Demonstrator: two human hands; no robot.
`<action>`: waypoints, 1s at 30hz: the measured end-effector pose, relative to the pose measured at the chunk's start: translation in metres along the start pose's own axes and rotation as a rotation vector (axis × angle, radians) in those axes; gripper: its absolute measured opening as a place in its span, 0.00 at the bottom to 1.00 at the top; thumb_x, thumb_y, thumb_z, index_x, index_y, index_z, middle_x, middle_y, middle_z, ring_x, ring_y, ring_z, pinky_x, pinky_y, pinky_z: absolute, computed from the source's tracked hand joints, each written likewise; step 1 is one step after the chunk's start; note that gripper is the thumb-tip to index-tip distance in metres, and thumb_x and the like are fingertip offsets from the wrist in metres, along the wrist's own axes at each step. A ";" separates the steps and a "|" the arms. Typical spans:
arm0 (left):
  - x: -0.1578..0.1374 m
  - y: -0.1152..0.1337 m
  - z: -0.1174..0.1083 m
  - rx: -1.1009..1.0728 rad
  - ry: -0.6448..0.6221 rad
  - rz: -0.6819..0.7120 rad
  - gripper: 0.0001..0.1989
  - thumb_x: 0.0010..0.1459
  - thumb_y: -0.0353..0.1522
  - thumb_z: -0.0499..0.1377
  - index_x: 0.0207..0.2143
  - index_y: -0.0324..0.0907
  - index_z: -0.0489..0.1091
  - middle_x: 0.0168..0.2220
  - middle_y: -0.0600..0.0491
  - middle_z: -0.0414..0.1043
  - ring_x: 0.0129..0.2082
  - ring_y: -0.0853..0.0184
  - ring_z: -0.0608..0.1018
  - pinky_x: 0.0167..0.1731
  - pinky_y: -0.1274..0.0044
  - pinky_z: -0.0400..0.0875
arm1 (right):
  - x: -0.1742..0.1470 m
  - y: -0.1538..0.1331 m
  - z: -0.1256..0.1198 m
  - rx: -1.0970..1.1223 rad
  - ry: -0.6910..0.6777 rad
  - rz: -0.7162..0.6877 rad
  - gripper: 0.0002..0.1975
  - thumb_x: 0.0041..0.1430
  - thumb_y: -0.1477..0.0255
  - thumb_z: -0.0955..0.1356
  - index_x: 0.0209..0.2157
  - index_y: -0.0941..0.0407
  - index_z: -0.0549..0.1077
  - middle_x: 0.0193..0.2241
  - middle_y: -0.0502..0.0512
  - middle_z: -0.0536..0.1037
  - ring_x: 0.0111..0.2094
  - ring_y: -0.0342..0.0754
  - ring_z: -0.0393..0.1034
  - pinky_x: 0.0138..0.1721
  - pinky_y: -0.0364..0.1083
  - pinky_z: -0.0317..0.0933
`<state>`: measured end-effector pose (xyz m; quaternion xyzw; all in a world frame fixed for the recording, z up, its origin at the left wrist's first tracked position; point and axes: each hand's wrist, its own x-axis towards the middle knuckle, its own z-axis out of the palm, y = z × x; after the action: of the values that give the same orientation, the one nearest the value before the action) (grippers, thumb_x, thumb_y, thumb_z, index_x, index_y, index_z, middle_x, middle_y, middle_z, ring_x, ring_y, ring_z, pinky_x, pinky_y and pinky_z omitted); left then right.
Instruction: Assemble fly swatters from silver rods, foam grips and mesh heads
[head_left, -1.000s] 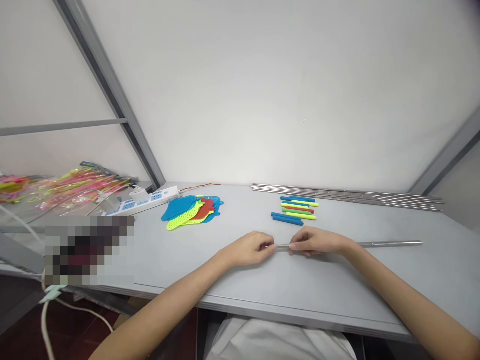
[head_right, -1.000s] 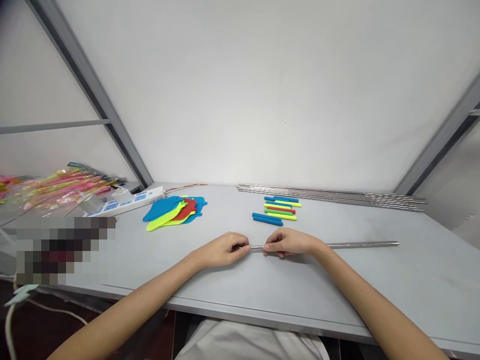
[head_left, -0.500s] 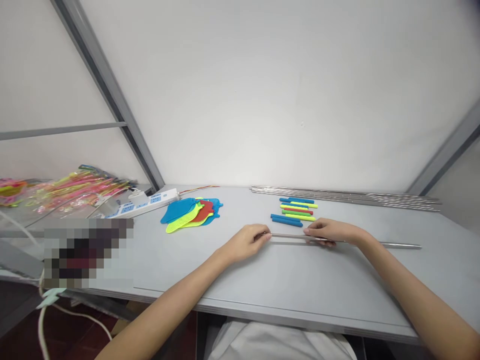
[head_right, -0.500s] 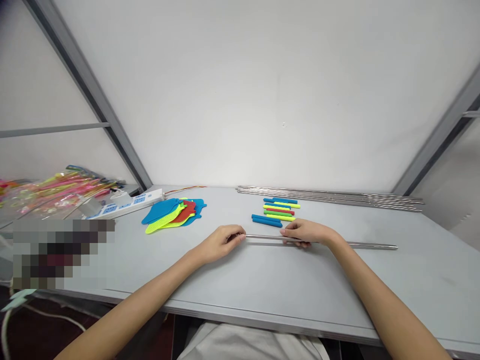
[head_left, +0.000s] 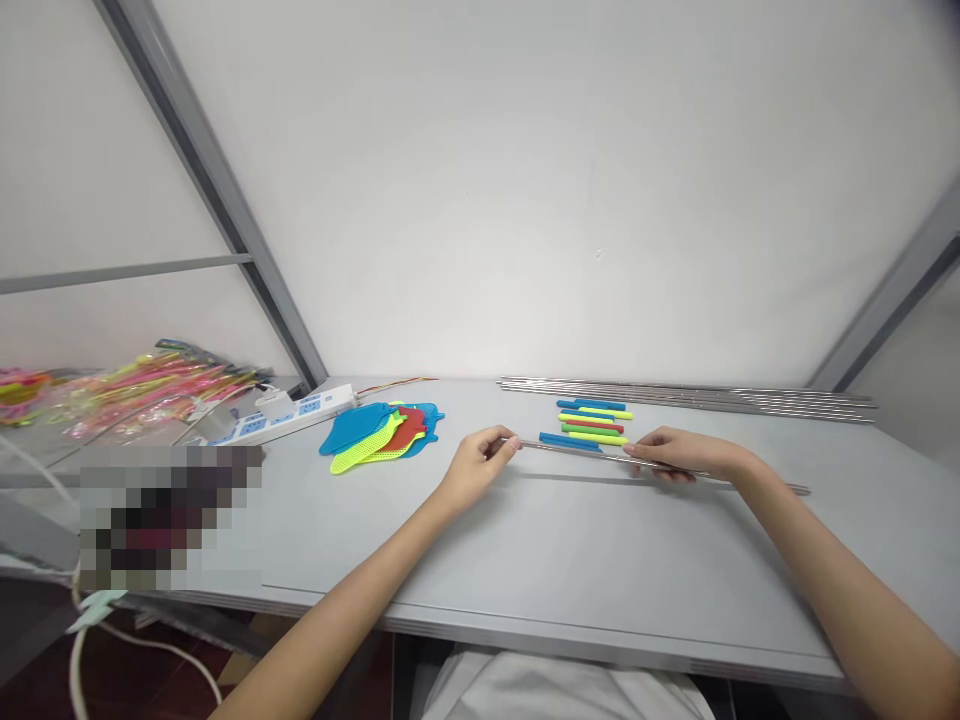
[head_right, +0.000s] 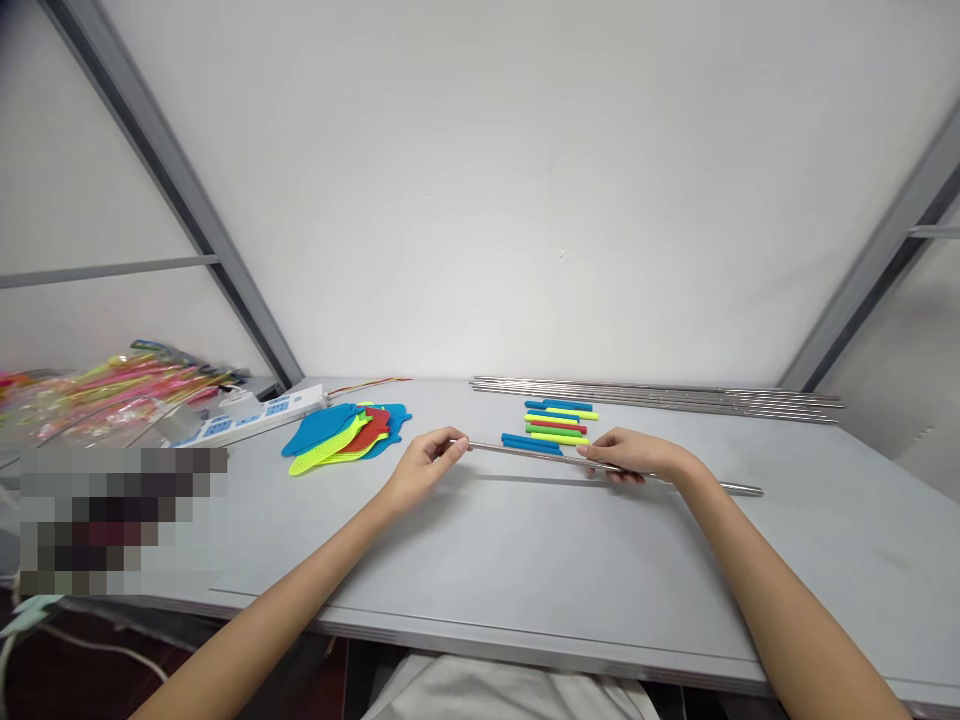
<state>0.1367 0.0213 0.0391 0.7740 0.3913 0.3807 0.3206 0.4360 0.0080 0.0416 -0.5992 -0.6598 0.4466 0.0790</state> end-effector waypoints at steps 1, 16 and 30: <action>0.001 -0.001 -0.001 -0.050 0.027 -0.022 0.13 0.50 0.39 0.48 0.25 0.39 0.64 0.19 0.58 0.58 0.20 0.76 0.59 0.20 0.82 0.52 | -0.002 -0.002 0.000 0.009 -0.008 0.007 0.28 0.44 0.49 0.57 0.29 0.59 0.69 0.16 0.49 0.62 0.14 0.36 0.50 0.15 0.38 0.47; 0.009 -0.018 -0.015 -0.821 0.507 -0.217 0.11 0.47 0.38 0.54 0.25 0.38 0.62 0.20 0.58 0.58 0.16 0.79 0.61 0.15 0.85 0.54 | -0.016 -0.022 0.003 0.118 -0.137 -0.097 0.22 0.45 0.54 0.60 0.31 0.59 0.69 0.17 0.47 0.57 0.16 0.36 0.48 0.15 0.38 0.44; 0.023 -0.040 -0.030 -1.514 0.604 -0.475 0.16 0.57 0.31 0.38 0.19 0.38 0.54 0.16 0.57 0.54 0.15 0.76 0.61 0.20 0.78 0.63 | 0.002 -0.043 0.066 0.463 -0.457 -0.066 0.18 0.48 0.56 0.59 0.23 0.58 0.59 0.15 0.42 0.48 0.13 0.33 0.38 0.11 0.35 0.35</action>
<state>0.1061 0.0662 0.0300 0.1129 0.2521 0.6528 0.7053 0.3622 -0.0174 0.0313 -0.4278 -0.5604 0.7049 0.0777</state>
